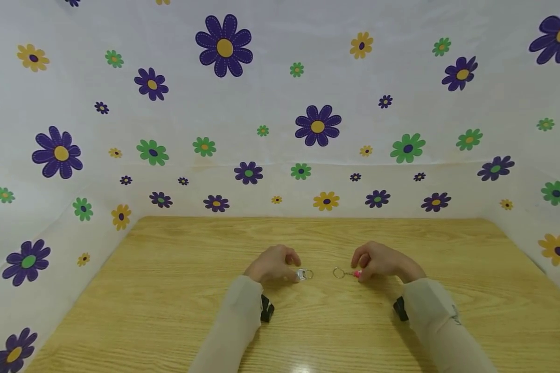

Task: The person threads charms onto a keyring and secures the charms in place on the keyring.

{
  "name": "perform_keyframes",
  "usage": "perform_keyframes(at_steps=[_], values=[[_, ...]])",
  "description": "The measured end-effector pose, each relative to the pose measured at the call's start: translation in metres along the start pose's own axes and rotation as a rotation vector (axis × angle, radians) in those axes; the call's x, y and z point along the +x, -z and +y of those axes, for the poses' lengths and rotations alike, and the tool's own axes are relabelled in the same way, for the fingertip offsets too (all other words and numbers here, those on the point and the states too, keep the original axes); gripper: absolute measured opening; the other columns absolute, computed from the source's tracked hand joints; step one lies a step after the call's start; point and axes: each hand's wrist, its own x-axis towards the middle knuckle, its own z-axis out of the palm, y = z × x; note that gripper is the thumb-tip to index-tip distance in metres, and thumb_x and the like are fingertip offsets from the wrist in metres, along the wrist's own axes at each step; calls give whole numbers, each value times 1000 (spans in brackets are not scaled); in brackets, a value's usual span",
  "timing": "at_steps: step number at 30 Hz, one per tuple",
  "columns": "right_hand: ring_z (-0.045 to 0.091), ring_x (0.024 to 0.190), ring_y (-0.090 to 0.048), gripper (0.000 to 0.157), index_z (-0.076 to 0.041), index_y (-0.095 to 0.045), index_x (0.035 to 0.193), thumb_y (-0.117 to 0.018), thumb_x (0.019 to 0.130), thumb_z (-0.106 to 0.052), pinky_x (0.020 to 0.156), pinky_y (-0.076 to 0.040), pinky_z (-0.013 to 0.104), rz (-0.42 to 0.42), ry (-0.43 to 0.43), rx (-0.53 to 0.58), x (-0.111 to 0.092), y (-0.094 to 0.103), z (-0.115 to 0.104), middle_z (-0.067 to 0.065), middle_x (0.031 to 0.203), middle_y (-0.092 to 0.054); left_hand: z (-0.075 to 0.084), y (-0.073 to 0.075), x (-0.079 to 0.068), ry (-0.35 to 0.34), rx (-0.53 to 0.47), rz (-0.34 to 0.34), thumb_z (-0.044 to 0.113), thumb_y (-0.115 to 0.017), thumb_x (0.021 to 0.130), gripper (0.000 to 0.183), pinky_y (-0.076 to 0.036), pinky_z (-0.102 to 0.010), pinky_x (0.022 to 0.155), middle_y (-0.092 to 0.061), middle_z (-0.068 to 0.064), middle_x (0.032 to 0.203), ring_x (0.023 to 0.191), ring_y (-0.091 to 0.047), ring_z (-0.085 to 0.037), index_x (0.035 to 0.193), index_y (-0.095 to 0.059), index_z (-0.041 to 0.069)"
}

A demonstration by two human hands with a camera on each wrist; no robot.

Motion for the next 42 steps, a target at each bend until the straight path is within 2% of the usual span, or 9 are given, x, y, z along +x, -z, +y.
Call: perform_keyframes(at_steps=[7,15,20,24,28,32,39,42], values=[[16,71,-49,12,2,-68,85,-77,79,5,66,-42,31,22,14,-26,0,-4,-4,2,76,-58,1,-3,1,19,24,30,12,-87,81,23,-49,-46,96,-66,-6,108,104,-60,-25,100,-74,6],[12,64,-50,14,1,-65,77,-79,78,6,60,-43,26,54,12,-38,1,-9,-7,1,74,-63,7,-6,-1,70,39,65,14,-88,80,19,-50,-47,90,-68,-2,102,96,-61,-22,92,-75,10],[11,61,-49,12,2,-66,76,-77,80,6,58,-43,26,65,18,-26,1,-7,-8,1,72,-63,8,-8,1,79,66,69,14,-88,80,17,-50,-42,81,-67,2,92,84,-57,-18,87,-72,10],[12,62,-49,10,1,-66,76,-75,81,3,57,-42,26,102,-2,-21,1,-6,-5,0,71,-61,8,-8,0,51,57,31,12,-86,83,18,-45,-33,70,-62,2,82,75,-52,-15,83,-68,9],[13,63,-49,11,-1,-65,77,-74,82,-1,58,-41,26,133,-36,13,2,-5,-1,-1,68,-57,8,-5,-2,-2,11,-12,8,-80,89,15,-42,-26,64,-61,1,79,71,-50,-13,83,-65,7],[15,64,-50,11,0,-64,79,-73,84,-3,59,-43,27,129,-64,91,1,-5,1,0,69,-57,5,-4,-2,-39,-33,-23,3,-74,92,13,-40,-22,60,-60,1,77,68,-49,-11,84,-64,5],[15,68,-55,7,4,-64,86,-71,87,2,61,-53,29,80,-77,244,-5,-3,2,4,78,-65,5,-5,-2,-45,-290,-88,-3,-62,98,3,-54,-24,65,-72,-8,78,65,-64,-11,95,-63,-3],[16,69,-57,6,4,-64,89,-70,88,2,61,-53,29,71,-74,267,-8,0,2,6,80,-66,5,-5,-2,-50,-352,-110,-5,-60,99,4,-55,-26,69,-74,-12,81,65,-66,-14,100,-63,-4]])
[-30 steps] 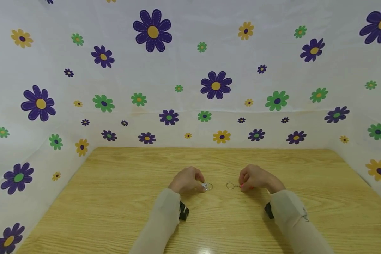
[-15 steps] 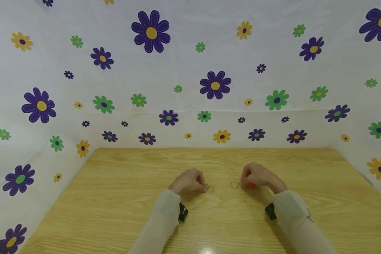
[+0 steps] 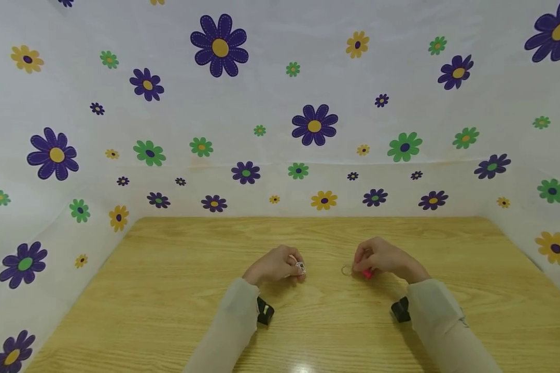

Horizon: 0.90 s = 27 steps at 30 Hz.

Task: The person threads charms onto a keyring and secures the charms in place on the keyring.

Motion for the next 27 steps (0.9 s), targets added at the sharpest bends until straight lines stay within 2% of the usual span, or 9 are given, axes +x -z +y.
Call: perform_keyframes(at_steps=[4,9,12,17,22,27], values=[[17,71,-58,5,4,-63,91,-68,90,3,63,-55,29,-7,-10,34,-1,1,-1,8,84,-69,-1,2,-3,-13,-29,-33,-8,-58,99,7,-54,-25,78,-75,-15,90,69,-72,-21,104,-61,-5],[18,71,-60,3,8,-62,94,-61,91,7,64,-56,29,-30,-4,95,-3,3,2,14,89,-71,-4,2,-6,-20,-69,-56,-9,-55,100,14,-56,-28,76,-74,-15,97,74,-73,-26,113,-59,-7],[18,71,-62,9,11,-62,98,-56,93,8,65,-56,28,-62,2,131,-4,3,4,16,91,-71,-6,1,-7,-23,-95,-51,-8,-54,101,18,-56,-28,75,-74,-13,98,77,-73,-26,117,-60,-8],[19,72,-62,18,14,-64,104,-50,94,8,65,-56,27,-85,17,126,-5,1,6,14,91,-69,-7,0,-9,-42,-166,-47,-9,-52,101,17,-59,-32,77,-73,-16,101,78,-73,-24,114,-62,-10],[19,75,-60,13,10,-65,101,-55,98,2,63,-51,25,-18,24,62,-4,-2,6,11,91,-70,-7,-2,-10,-46,-195,-33,-7,-54,101,15,-60,-32,76,-73,-18,101,74,-71,-16,112,-63,-11],[16,70,-57,9,7,-65,93,-60,98,0,55,-42,23,69,16,13,-3,-5,5,9,86,-72,-7,-3,-12,-53,-197,-9,-5,-56,101,14,-60,-33,77,-73,-18,102,75,-72,-20,112,-64,-10]])
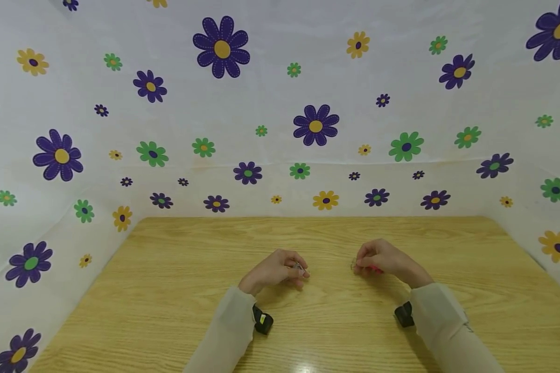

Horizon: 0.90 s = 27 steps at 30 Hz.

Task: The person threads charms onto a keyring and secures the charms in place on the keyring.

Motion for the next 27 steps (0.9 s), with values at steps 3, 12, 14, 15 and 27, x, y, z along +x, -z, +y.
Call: perform_keyframes(at_steps=[3,12,14,15,27], values=[[16,67,-56,6,7,-62,95,-59,98,3,53,-40,22,15,-9,6,0,-2,0,10,85,-72,0,-2,-1,6,13,22,-3,-58,101,13,-59,-32,76,-74,-16,101,77,-73,-21,111,-65,-8],[16,66,-55,6,8,-64,97,-60,94,5,55,-41,25,35,-38,-31,-3,-4,-3,13,87,-73,-1,-4,-3,39,-2,42,0,-60,101,19,-60,-32,69,-75,-14,103,79,-74,-21,119,-61,-6],[16,65,-55,7,8,-65,96,-59,94,5,54,-41,25,33,-34,-34,-3,-4,-4,13,87,-73,-2,-4,-3,41,-6,44,0,-60,101,23,-61,-34,70,-75,-15,104,81,-74,-23,122,-60,-7],[16,65,-55,7,8,-65,96,-59,94,5,54,-41,25,33,-33,-36,-4,-4,-4,13,86,-73,-2,-4,-3,40,-6,45,0,-61,101,23,-61,-34,71,-75,-15,104,82,-74,-23,123,-60,-8],[15,63,-58,8,4,-67,90,-68,95,-2,51,-40,25,61,-37,-58,-4,-5,-5,9,80,-73,-1,-4,-2,36,36,57,-1,-58,101,15,-61,-34,68,-73,-12,89,79,-74,-23,112,-65,-9]])
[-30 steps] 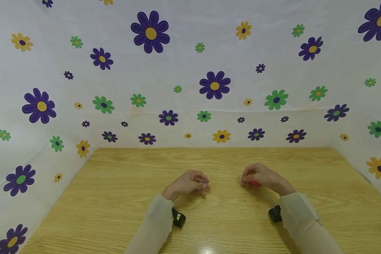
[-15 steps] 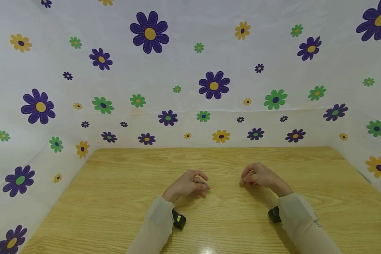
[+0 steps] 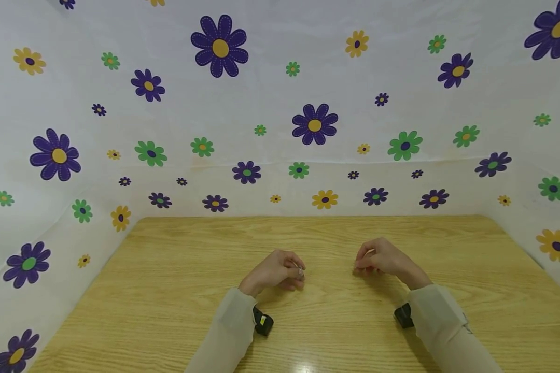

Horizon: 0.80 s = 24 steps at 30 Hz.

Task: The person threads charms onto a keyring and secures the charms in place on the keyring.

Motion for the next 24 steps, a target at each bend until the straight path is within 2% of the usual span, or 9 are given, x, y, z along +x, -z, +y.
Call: perform_keyframes(at_steps=[9,16,24], values=[[15,61,-58,9,1,-66,85,-68,93,-2,47,-35,23,16,15,11,1,1,2,7,76,-72,2,-1,-2,-4,25,7,-4,-58,99,15,-61,-32,64,-74,-13,87,69,-72,-18,110,-66,-10],[15,59,-56,7,1,-64,89,-69,92,-3,47,-33,22,36,-9,4,0,-1,1,5,73,-69,2,-1,-1,4,22,8,-2,-63,98,16,-61,-33,65,-75,-16,88,65,-70,-16,111,-67,-11],[15,61,-55,8,3,-71,90,-73,90,-4,48,-35,23,49,7,-33,-1,-7,-3,3,70,-65,2,-2,0,-21,49,30,-2,-64,98,16,-60,-31,65,-75,-14,86,64,-69,-14,110,-68,-10]])
